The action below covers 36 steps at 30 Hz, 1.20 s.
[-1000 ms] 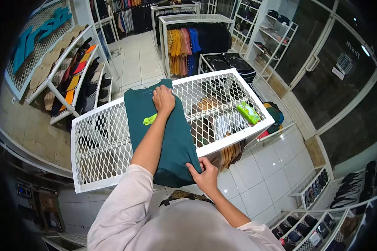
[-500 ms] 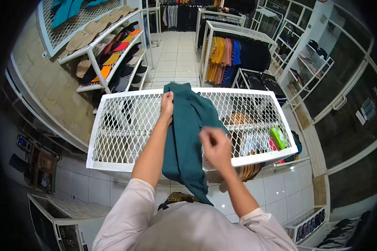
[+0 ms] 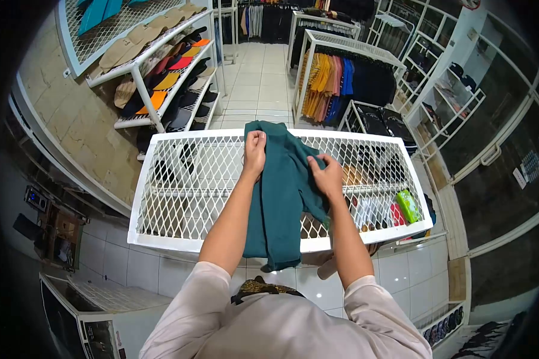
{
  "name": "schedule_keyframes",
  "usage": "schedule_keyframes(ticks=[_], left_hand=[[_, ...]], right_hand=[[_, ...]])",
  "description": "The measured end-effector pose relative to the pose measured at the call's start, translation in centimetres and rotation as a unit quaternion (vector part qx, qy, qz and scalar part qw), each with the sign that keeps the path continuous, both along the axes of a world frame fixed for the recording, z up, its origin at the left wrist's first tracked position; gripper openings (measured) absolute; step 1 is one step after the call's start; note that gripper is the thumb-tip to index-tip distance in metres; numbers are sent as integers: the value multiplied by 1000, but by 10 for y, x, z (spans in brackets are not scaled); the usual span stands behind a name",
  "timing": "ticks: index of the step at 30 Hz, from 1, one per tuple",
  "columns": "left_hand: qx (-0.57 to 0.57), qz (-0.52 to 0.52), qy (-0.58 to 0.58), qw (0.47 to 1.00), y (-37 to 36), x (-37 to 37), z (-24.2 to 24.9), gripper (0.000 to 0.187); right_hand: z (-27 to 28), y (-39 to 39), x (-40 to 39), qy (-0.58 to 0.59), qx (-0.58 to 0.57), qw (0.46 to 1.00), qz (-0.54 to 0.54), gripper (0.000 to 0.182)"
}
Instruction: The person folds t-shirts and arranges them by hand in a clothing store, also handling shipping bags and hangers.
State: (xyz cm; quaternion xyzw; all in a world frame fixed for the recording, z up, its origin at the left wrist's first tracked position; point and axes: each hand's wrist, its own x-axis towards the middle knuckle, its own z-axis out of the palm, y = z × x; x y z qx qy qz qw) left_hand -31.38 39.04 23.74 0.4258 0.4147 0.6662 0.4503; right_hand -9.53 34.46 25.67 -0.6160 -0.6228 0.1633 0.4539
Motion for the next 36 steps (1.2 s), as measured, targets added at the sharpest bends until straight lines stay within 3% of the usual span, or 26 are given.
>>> schedule_keyframes(ticks=[3, 4, 6, 9, 12, 14, 16, 20, 23, 24, 26, 28, 30, 31, 32, 34, 36], left_hand=[[37, 194, 234, 952, -8, -5, 16, 25], [-8, 272, 437, 857, -9, -12, 18, 24], [20, 394, 556, 732, -15, -15, 12, 23], [-68, 341, 590, 729, -24, -15, 8, 23], [-43, 336, 595, 729, -18, -18, 7, 19], [-17, 344, 589, 731, -19, -19, 14, 15], [-38, 327, 499, 802, -17, -17, 23, 14], [-27, 334, 482, 809, -10, -20, 17, 17], [-66, 312, 489, 812, -10, -23, 21, 16], [-81, 301, 507, 804, -9, -25, 19, 15], [-72, 300, 528, 791, -10, -28, 12, 21], [50, 372, 592, 713, -24, -26, 17, 29], [37, 354, 593, 722, -58, -24, 47, 35], [20, 295, 581, 758, -83, -24, 62, 34], [4, 233, 568, 790, -111, -22, 74, 33], [-78, 159, 572, 801, -177, -14, 94, 35], [-107, 121, 538, 827, -233, -12, 89, 41]], right_hand=[[1, 5, 11, 93, 12, 995, -26, 36], [-1, 9, 13, 92, 14, 995, -26, 36], [-8, 13, 16, 126, 32, 991, -30, 36], [-13, 21, 19, 141, 12, 990, -22, 39], [-10, 29, 29, 139, 4, 990, -11, 37], [25, 25, 35, 85, 60, 995, 6, 36], [72, 23, 49, 21, 54, 998, -10, 34], [134, 45, 113, -143, 19, 989, 19, 34], [129, 71, 161, -251, -98, 961, -63, 38], [121, 67, 163, -251, -99, 961, -66, 38], [95, 46, 160, -390, 4, 905, -169, 41], [83, 16, 144, -313, 57, 936, -153, 44], [63, -36, 126, -195, 110, 970, -93, 36], [59, -68, 112, -77, 78, 993, -50, 33], [58, -103, 98, -37, 41, 998, -37, 31], [43, -163, 83, 1, -52, 997, -53, 33], [24, -207, 70, 41, -40, 994, -98, 31]])
